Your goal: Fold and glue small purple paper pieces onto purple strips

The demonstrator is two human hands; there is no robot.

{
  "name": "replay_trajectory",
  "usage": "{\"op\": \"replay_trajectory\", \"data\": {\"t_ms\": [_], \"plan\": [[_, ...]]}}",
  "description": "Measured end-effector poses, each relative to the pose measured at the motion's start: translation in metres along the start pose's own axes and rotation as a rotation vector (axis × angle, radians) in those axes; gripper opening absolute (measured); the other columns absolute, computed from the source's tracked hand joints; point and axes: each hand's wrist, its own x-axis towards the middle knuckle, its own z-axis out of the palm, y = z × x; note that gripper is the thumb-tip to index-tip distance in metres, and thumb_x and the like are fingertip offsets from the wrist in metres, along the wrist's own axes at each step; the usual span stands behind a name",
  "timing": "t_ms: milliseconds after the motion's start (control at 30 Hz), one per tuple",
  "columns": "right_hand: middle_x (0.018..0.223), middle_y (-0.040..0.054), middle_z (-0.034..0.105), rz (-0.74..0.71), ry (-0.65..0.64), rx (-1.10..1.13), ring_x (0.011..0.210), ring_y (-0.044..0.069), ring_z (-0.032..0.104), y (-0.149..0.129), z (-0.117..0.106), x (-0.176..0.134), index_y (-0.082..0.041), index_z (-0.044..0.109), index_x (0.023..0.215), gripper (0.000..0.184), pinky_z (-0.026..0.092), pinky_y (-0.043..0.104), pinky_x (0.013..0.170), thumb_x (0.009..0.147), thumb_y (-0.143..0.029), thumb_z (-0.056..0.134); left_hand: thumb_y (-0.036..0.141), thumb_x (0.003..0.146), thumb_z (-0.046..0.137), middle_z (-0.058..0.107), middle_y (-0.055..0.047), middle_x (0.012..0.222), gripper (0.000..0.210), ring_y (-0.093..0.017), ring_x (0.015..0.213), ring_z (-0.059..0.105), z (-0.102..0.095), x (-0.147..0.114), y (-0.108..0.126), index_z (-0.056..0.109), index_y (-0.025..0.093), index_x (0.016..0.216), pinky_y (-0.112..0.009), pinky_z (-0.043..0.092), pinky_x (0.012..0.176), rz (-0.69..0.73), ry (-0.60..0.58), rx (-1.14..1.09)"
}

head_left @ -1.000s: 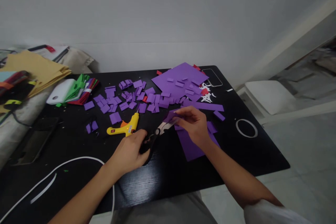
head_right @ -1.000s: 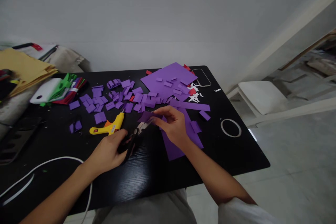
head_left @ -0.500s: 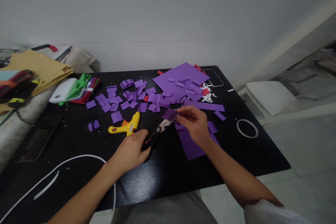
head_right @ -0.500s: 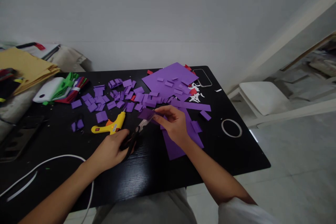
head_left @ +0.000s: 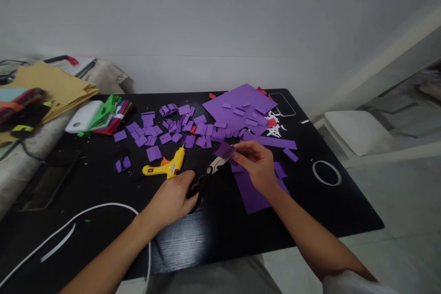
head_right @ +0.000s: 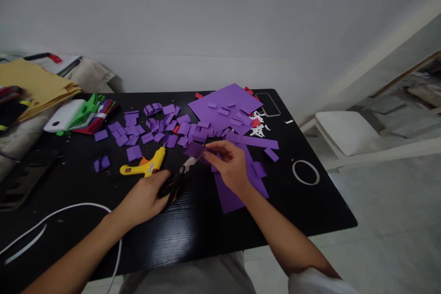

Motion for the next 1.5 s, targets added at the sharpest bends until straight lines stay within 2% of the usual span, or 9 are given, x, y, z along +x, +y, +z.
{"op": "replay_trajectory", "data": {"t_ms": [600, 1200, 1500], "plan": [[0.088, 0.0017, 0.08, 0.021, 0.006, 0.031, 0.081, 0.02, 0.075, 0.0005, 0.0008, 0.0001, -0.027, 0.083, 0.088, 0.022, 0.064, 0.038, 0.081, 0.072, -0.033, 0.095, 0.031, 0.095, 0.046, 0.067, -0.007, 0.079, 0.013, -0.028, 0.073, 0.069, 0.0003, -0.0003, -0.0007, 0.041, 0.025, 0.084, -0.034, 0.047, 0.067, -0.02, -0.022, 0.049], [0.086, 0.0005, 0.08, 0.05, 0.02, 0.047, 0.079, 0.018, 0.074, -0.001, 0.0019, 0.0013, -0.027, 0.083, 0.087, 0.02, 0.062, 0.034, 0.08, 0.07, -0.027, 0.093, 0.032, 0.096, 0.05, 0.07, -0.008, 0.081, 0.013, -0.03, 0.077, 0.072, 0.003, 0.0003, -0.0051, 0.047, 0.024, 0.085, -0.036, 0.05, 0.069, -0.021, -0.006, 0.087], [0.087, 0.0016, 0.081, 0.049, 0.033, 0.024, 0.08, 0.019, 0.074, 0.0014, 0.0022, 0.0031, -0.027, 0.083, 0.086, 0.021, 0.063, 0.036, 0.081, 0.068, -0.029, 0.094, 0.033, 0.096, 0.049, 0.069, -0.01, 0.08, 0.016, -0.031, 0.078, 0.072, 0.0028, 0.0007, -0.0061, 0.047, 0.024, 0.083, -0.036, 0.05, 0.071, -0.028, -0.009, 0.074]]}}
